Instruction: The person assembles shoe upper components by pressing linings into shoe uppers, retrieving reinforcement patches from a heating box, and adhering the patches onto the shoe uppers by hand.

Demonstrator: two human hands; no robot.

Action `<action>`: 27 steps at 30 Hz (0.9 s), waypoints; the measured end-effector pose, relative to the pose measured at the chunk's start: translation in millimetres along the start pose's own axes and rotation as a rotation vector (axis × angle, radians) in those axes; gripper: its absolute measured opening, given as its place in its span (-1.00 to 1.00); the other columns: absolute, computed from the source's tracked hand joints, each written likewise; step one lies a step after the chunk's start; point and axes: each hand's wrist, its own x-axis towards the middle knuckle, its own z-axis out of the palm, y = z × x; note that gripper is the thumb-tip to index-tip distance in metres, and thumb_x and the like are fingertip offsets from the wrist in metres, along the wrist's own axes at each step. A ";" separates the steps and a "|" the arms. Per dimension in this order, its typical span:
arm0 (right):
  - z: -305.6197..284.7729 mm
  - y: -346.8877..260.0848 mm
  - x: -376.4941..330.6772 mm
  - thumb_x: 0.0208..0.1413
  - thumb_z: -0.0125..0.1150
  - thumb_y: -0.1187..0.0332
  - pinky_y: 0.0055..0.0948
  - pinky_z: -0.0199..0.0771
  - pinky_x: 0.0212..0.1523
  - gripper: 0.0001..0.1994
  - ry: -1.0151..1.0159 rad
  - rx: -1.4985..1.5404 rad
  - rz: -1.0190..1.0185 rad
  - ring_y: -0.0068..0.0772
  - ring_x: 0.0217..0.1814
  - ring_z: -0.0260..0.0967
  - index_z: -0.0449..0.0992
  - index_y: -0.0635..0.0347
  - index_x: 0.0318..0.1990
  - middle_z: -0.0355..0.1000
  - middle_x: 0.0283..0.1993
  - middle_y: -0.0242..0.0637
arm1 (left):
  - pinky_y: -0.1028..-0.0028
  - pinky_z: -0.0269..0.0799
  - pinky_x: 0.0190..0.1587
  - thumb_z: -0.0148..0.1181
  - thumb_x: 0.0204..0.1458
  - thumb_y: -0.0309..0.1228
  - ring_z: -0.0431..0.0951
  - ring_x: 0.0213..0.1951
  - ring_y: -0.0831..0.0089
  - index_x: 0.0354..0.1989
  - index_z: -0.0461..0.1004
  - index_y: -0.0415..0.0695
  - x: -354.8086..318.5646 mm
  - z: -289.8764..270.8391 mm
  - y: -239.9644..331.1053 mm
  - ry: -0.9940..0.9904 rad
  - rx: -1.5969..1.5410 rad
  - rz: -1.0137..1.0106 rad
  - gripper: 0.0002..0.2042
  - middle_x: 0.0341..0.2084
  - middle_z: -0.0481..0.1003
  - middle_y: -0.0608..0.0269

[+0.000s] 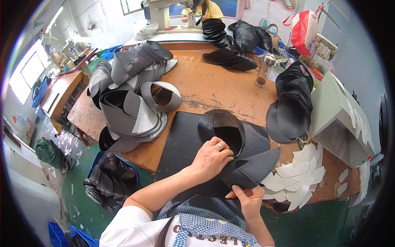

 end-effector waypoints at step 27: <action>0.2 13.3 19.3 0.20 0.33 0.50 -0.57 0.56 -0.29 -0.81 -0.139 0.116 0.172 -0.55 -0.32 0.53 0.61 0.37 -0.06 0.62 -0.23 -0.26 | 0.29 0.49 -0.10 0.34 -0.02 -0.39 0.50 -0.20 0.25 -0.24 0.67 -0.15 8.9 7.5 -17.2 -0.349 -0.179 -0.138 -0.82 -0.36 0.55 0.25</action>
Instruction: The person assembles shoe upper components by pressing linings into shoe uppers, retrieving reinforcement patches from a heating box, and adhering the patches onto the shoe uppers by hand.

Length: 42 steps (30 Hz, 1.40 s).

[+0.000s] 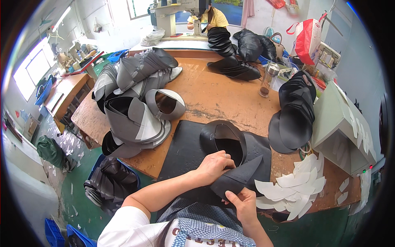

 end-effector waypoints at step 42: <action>12.2 34.8 95.0 0.08 0.33 0.47 -0.21 0.42 0.29 -0.54 -0.346 0.659 -0.005 -0.23 0.19 0.49 0.46 0.37 0.17 0.52 0.14 -0.13 | 0.56 0.48 -0.04 0.28 0.08 -0.66 0.53 -0.19 0.61 -0.04 0.56 -0.31 -73.6 -83.7 46.7 0.440 -0.578 -0.235 -0.75 -0.25 0.56 0.33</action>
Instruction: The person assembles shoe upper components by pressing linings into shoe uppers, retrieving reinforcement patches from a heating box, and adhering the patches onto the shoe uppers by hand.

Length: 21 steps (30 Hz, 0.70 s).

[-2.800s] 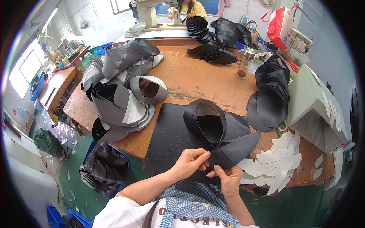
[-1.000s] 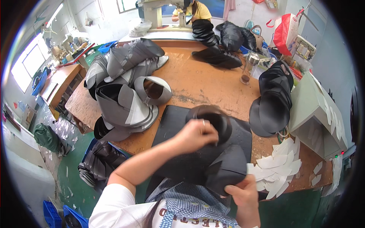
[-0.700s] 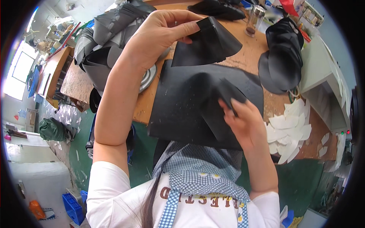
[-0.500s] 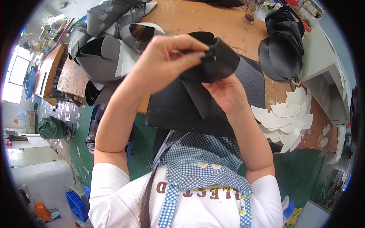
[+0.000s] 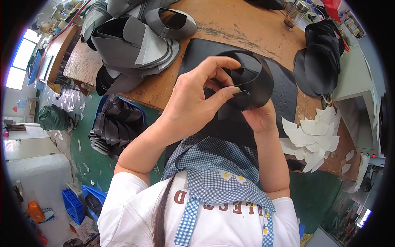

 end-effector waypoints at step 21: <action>-13.2 3.6 -11.6 0.15 0.28 0.42 -0.19 0.39 0.31 -0.59 -0.065 0.135 0.061 -0.31 0.25 0.46 0.47 0.20 0.18 0.52 0.16 -0.24 | 0.53 0.51 0.03 0.26 0.10 -0.65 0.60 -0.14 0.56 -0.04 0.60 -0.30 8.1 8.7 -3.6 -0.087 0.041 -0.012 -0.76 -0.21 0.62 0.22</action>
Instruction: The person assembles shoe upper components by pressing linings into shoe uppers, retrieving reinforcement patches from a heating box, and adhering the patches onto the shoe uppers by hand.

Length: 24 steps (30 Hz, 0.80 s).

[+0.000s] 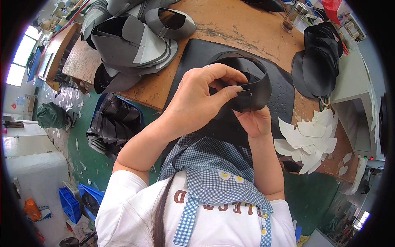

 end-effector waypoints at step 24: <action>38.0 -0.5 -8.5 0.03 0.38 0.62 -0.35 0.62 0.10 -0.56 0.335 -0.453 -0.617 -0.40 0.04 0.56 0.46 0.26 0.10 0.55 -0.01 -0.28 | 0.17 0.30 0.13 0.40 -0.15 -0.63 0.38 0.10 0.09 -0.28 0.52 -0.13 -5.4 2.9 -10.7 0.011 0.388 0.450 -0.75 -0.15 0.48 0.21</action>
